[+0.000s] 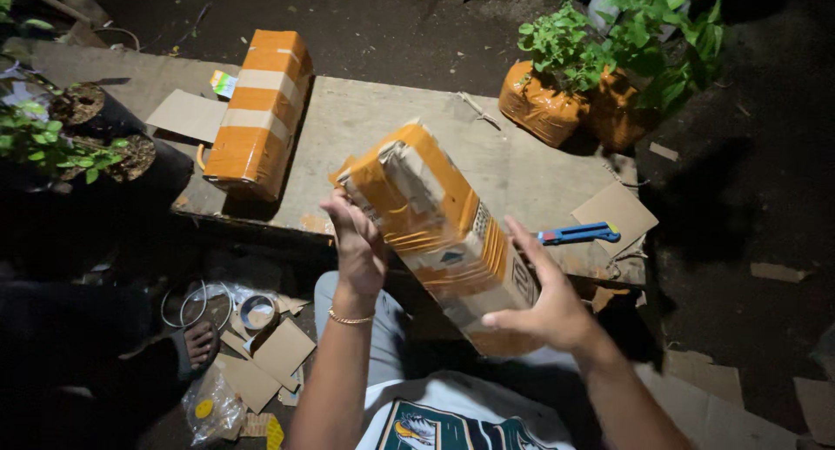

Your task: The person cuts a rectangular piece of cardboard with a utility knife, folds it into a box shape, and secures the edges with brown packing tape. The person then tapes the top and sides of the box to complete the assembly.

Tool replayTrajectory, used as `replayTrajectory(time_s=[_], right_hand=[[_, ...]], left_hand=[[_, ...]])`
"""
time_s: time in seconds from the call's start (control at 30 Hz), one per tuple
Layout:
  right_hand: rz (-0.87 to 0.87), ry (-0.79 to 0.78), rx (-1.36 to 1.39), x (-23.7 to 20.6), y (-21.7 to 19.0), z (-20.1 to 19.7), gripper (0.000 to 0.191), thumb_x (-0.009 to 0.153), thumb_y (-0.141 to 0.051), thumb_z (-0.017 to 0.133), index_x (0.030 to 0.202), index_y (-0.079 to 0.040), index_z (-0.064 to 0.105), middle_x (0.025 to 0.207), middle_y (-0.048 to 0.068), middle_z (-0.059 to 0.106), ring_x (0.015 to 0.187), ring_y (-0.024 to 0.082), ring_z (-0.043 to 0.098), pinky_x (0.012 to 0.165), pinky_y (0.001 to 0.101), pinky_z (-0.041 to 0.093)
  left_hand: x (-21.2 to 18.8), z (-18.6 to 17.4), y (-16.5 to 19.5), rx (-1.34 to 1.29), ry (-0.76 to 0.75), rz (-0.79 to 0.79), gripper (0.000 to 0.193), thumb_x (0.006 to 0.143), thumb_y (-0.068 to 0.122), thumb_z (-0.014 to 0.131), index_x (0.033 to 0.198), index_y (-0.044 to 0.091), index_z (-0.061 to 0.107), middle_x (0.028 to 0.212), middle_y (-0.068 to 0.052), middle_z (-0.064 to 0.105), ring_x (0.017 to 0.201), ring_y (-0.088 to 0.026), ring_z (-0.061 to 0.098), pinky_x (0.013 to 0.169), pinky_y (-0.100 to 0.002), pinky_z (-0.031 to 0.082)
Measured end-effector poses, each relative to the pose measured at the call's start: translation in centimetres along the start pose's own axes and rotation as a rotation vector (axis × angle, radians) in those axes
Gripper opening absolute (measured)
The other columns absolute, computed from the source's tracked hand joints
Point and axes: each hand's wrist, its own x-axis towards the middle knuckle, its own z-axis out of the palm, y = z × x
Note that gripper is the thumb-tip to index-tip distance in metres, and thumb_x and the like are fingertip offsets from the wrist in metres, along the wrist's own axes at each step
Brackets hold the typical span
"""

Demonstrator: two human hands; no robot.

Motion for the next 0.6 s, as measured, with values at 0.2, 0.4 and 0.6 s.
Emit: replayTrajectory(time_s=[0.2, 0.4, 0.6], right_hand=[[0.052, 0.11, -0.198, -1.8, -2.6, 4.1, 0.122, 0.058, -0.036, 0.091, 0.158, -0.003, 0.03, 0.132, 0.017, 0.05, 0.125, 0.028, 0.054, 0.108, 0.0368, 0.041], [0.095, 0.135, -0.168, -0.9, -2.5, 5.4, 0.1, 0.088, -0.05, 0.064, 0.163, 0.001, 0.023, 0.136, 0.019, 0.048, 0.131, 0.029, 0.049, 0.114, 0.0381, 0.034], [-0.018, 0.148, 0.294, 0.7, -1.9, 4.4, 0.093, 0.102, -0.052, 0.05, 0.163, 0.005, 0.01, 0.169, 0.02, 0.026, 0.156, 0.028, 0.025, 0.125, 0.0365, 0.019]], left_hand=[[-1.0, 0.1, -2.7, -0.074, 0.052, 0.077, 0.064, 0.096, 0.046, 0.059, 0.146, 0.02, 0.03, 0.133, 0.001, 0.057, 0.122, -0.014, 0.057, 0.106, -0.038, 0.048], [-1.4, 0.9, -2.9, -0.208, 0.028, 0.098, 0.051, 0.107, 0.024, 0.061, 0.127, 0.005, 0.018, 0.11, -0.006, 0.052, 0.106, -0.018, 0.055, 0.098, -0.039, 0.05], [-3.9, 4.3, -2.1, 0.122, -0.003, 0.054, 0.099, 0.087, 0.034, 0.078, 0.153, 0.006, 0.01, 0.128, -0.021, 0.052, 0.111, -0.023, 0.054, 0.092, -0.036, 0.045]])
